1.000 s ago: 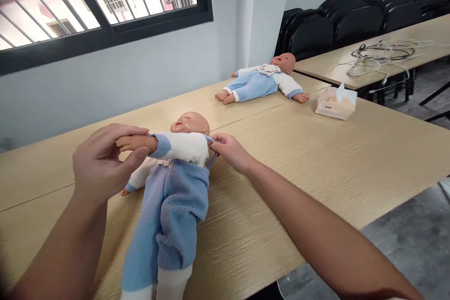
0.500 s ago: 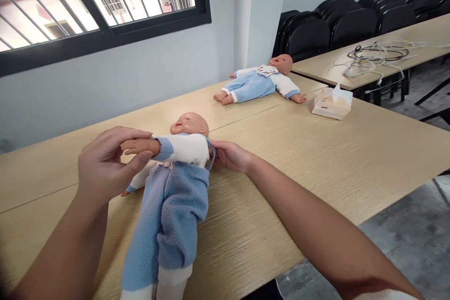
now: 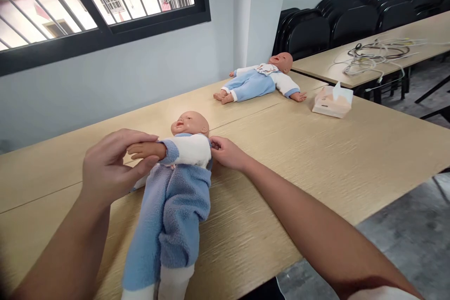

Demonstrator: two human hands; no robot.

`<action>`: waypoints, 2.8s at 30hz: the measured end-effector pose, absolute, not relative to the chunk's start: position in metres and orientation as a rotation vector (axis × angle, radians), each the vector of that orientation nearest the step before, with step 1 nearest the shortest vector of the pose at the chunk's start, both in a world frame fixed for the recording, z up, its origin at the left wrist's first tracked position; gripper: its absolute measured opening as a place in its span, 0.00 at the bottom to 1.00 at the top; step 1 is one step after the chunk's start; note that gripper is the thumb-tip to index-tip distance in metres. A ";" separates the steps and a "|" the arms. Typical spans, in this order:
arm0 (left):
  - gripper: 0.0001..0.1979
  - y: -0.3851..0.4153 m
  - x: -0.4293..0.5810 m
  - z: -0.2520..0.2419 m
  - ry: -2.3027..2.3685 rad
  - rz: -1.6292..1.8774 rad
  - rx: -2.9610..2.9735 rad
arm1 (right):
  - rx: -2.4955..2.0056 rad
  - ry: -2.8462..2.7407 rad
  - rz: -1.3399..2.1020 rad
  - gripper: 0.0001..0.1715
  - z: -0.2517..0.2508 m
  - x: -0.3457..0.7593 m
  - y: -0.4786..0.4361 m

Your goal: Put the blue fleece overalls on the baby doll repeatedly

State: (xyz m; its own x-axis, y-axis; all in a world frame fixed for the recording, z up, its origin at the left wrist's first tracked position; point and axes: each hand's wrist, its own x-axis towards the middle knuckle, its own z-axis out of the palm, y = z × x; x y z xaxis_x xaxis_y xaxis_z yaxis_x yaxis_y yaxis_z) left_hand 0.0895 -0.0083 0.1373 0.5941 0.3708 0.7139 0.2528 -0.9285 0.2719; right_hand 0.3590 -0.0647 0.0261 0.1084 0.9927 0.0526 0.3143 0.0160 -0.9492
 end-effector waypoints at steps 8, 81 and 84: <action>0.10 -0.008 0.089 0.137 0.502 1.255 2.676 | -1.436 -1.385 1.062 0.11 0.029 0.375 -0.067; 0.13 -0.084 0.137 0.082 0.213 0.867 2.788 | -1.511 -1.344 0.437 0.03 0.006 0.250 -0.233; 0.11 -0.095 0.143 0.079 0.100 0.663 2.966 | -1.541 -1.540 0.355 0.08 0.002 0.217 -0.269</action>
